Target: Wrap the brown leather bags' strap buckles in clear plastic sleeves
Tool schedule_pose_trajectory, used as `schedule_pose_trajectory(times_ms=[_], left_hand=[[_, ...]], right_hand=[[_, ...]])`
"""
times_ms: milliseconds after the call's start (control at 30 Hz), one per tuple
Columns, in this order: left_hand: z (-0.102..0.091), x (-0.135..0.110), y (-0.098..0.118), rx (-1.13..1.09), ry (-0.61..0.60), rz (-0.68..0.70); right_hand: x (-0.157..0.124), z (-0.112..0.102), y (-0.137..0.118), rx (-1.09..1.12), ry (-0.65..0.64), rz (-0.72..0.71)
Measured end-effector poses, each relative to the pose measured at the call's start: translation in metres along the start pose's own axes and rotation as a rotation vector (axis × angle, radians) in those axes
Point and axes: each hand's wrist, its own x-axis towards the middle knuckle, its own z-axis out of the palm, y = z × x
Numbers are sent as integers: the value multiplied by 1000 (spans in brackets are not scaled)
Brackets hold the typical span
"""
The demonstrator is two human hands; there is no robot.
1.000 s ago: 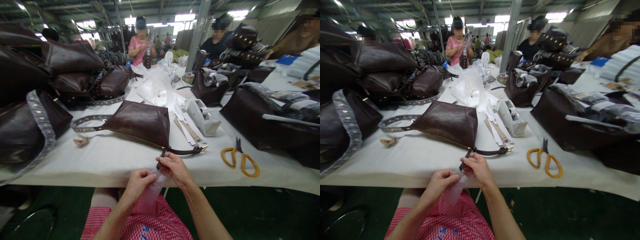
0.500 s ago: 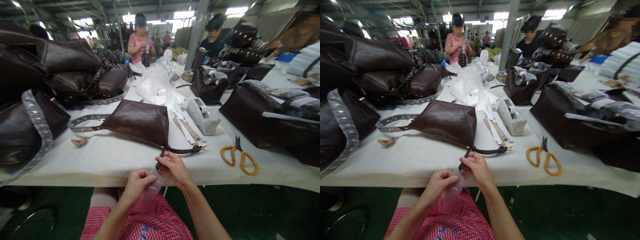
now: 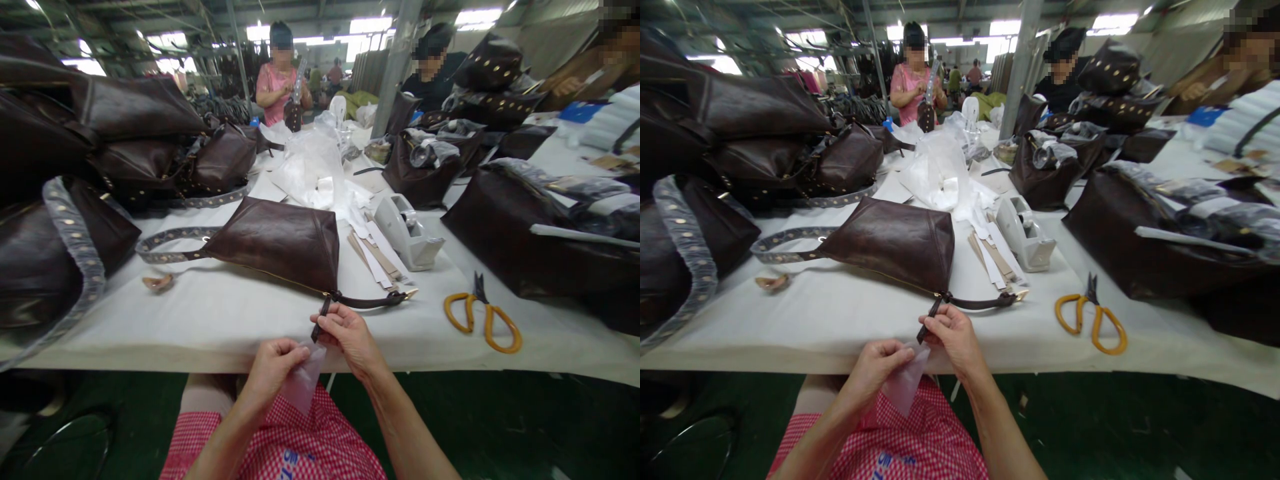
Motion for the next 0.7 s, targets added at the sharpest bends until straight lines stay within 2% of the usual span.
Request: schedule_pose_trajectory(times_ms=[267, 433, 700], left_hand=[[-3, -4, 0, -87, -23, -66], [-6, -4, 0, -92, 5, -87], [-8, -4, 2, -82, -40, -59]], right_hand=[[0, 0, 1, -17, -14, -29], [-1, 1, 1, -36, -16, -34], [-1, -1, 3, -51, -11, -51]])
